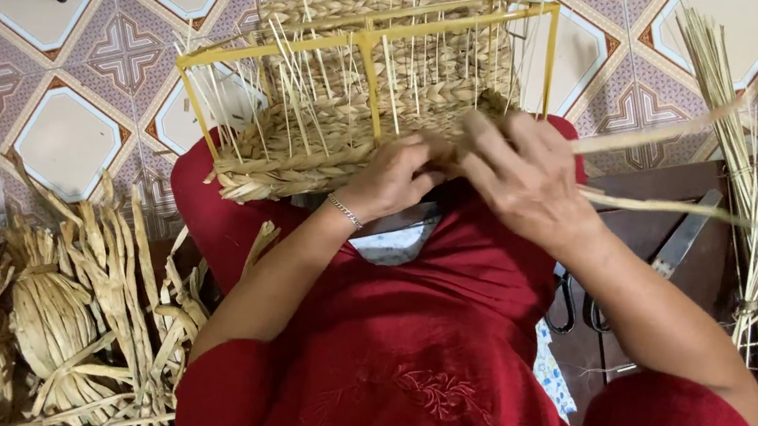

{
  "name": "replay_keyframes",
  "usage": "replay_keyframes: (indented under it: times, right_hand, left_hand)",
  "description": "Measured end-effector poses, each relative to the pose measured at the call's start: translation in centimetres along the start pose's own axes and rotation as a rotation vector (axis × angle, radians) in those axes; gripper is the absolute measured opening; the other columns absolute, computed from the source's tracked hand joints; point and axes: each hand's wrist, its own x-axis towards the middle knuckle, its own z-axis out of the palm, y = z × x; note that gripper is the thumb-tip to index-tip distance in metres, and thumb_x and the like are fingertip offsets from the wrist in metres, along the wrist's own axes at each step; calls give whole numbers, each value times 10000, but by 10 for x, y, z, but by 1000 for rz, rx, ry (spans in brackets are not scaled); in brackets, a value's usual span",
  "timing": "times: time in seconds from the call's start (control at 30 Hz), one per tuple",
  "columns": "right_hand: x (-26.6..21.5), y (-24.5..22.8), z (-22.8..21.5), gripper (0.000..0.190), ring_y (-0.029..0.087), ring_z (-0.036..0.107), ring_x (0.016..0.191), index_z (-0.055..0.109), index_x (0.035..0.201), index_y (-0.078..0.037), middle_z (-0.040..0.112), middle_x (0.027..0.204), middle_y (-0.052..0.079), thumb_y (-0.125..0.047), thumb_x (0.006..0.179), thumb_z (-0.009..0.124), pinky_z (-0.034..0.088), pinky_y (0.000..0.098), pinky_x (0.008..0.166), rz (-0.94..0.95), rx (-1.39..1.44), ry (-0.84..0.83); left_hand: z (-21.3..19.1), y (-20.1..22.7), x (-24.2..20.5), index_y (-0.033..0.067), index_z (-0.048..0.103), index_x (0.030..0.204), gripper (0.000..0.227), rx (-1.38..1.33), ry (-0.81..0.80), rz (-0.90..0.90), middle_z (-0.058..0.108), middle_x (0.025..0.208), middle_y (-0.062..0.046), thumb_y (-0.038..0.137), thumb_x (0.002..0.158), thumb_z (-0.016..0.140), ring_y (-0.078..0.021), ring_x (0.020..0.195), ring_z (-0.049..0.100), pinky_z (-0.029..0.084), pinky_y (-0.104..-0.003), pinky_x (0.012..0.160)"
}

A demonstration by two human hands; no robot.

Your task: The person weaves dried plant fibers by hand around the frame and edges of a basket.

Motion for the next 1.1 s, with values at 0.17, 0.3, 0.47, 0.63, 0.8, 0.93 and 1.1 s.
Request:
replay_keyframes:
  times: [0.17, 0.3, 0.47, 0.63, 0.8, 0.93, 1.1]
  right_hand:
    - [5, 18, 9, 160, 206, 582, 596, 721, 1030, -108, 664, 718, 63, -254, 1038, 655, 477, 342, 541, 416, 60, -568]
    - [-2, 55, 21, 264, 206, 661, 578, 786, 956, -124, 734, 717, 78, -368, 976, 687, 547, 373, 648, 607, 410, -739]
    - [-21, 49, 35, 356, 198, 673, 556, 758, 970, -78, 751, 749, 118, -430, 947, 709, 558, 380, 569, 620, 449, -593]
    - [-42, 23, 68, 412, 216, 622, 482, 674, 834, -63, 685, 617, 101, -447, 938, 781, 504, 404, 458, 564, 240, -374]
    - [-63, 18, 75, 353, 176, 597, 509, 620, 972, -48, 640, 682, 39, -368, 974, 770, 474, 374, 432, 556, 375, -234]
    - [-65, 14, 55, 304, 207, 595, 596, 602, 1000, -62, 611, 742, 71, -316, 994, 769, 478, 379, 477, 612, 488, -276]
    - [-59, 9, 21, 452, 312, 544, 997, 612, 986, -105, 561, 1160, 150, -458, 732, 735, 475, 440, 807, 209, 11, -47]
  left_hand:
    - [15, 0, 9, -31, 608, 1110, 414, 211, -55, -217, 607, 1050, -171, 270, 873, 765, -299, 946, 639, 540, -427, 836]
    - [26, -4, 13, 1, 577, 1121, 169, 282, 69, -162, 595, 1042, -147, 145, 1034, 561, -282, 963, 646, 555, -420, 898]
    - [23, -10, 10, -39, 511, 1126, 176, 149, 280, 84, 579, 1095, -188, 67, 1006, 582, -308, 950, 648, 591, -380, 837]
    - [29, -11, -4, 40, 486, 1053, 68, 355, 291, 212, 604, 1074, -156, -6, 1018, 521, -286, 983, 677, 613, -381, 869]
    - [35, -31, 5, 53, 493, 1080, 99, 268, 230, 21, 639, 824, -76, 33, 1050, 585, -205, 671, 651, 542, -332, 548]
    - [31, -32, 28, -24, 351, 1397, 481, 219, 206, -203, 621, 652, -80, 39, 1009, 628, -200, 484, 591, 475, -324, 401]
    - [32, -27, 35, 3, 255, 1533, 732, 329, 280, -121, 555, 1248, -338, -72, 904, 622, -176, 517, 607, 496, -261, 364]
